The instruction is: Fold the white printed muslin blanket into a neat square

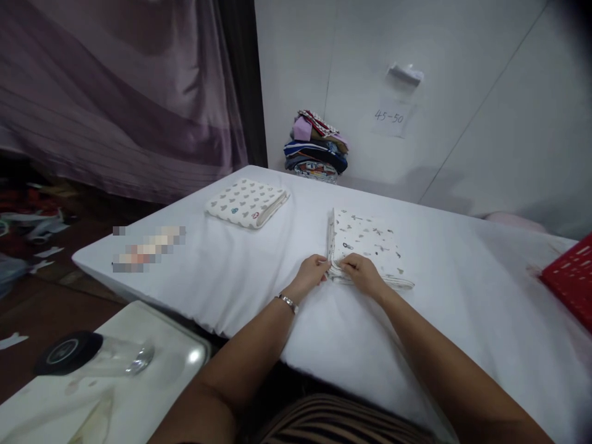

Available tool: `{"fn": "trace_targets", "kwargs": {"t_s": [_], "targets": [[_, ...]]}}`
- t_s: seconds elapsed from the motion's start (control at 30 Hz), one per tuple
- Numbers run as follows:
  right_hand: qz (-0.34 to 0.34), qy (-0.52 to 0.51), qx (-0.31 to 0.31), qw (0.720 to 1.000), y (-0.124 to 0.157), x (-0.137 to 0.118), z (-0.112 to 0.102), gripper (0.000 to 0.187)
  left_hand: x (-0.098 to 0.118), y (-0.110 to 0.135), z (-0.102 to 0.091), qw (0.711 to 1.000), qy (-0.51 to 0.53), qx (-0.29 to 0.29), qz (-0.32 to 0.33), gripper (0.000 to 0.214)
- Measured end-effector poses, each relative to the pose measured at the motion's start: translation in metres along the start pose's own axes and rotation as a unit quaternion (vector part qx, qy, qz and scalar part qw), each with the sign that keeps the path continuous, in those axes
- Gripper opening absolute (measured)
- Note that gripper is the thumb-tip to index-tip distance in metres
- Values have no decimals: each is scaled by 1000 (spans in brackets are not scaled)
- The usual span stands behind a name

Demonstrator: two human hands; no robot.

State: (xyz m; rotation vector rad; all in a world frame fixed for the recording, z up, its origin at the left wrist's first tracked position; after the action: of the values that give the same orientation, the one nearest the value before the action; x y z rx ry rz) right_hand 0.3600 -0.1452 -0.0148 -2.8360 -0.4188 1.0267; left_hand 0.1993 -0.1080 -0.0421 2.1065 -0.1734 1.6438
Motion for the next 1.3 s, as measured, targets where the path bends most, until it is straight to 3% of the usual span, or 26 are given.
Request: {"fn": "trace_targets", "kwargs": {"t_s": [0.13,0.3,0.53,0.73,1.0,1.3], "targets": [[44,-43,30,998,-1,0,-1,19,-2,-1,1,1000,1,-5,9,18],[-21,32,2,999,1,-9,4,21,-3,-2,3,1000,1,-4,12,16],[-13,75,-18,997,-1,-11,7,15,0,0,2,1000,17,-4,11,16],[-22,71,24,997,2,-11,2,18,-1,1,1,999,32,-10,2,19],[-61,165,-52,983,4,-18,3,14,-3,-1,1,999,31,-15,16,17],[-12,88,-54,995,2,-8,2,9,-2,-1,1,999,36,-20,7,17]]}}
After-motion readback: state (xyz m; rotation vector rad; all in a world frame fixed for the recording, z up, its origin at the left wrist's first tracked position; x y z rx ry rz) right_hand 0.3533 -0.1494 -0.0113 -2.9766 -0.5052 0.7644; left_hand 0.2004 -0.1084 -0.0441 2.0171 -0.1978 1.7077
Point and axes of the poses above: each hand's wrist, its own y-axis away from the middle knuckle, its own z-axis out of the palm, x = y × z, the point moved 2 cm from there along -y, towards the middle knuckle, and after that the axes turned 6 degrees about -x, right-handed, at the moved point
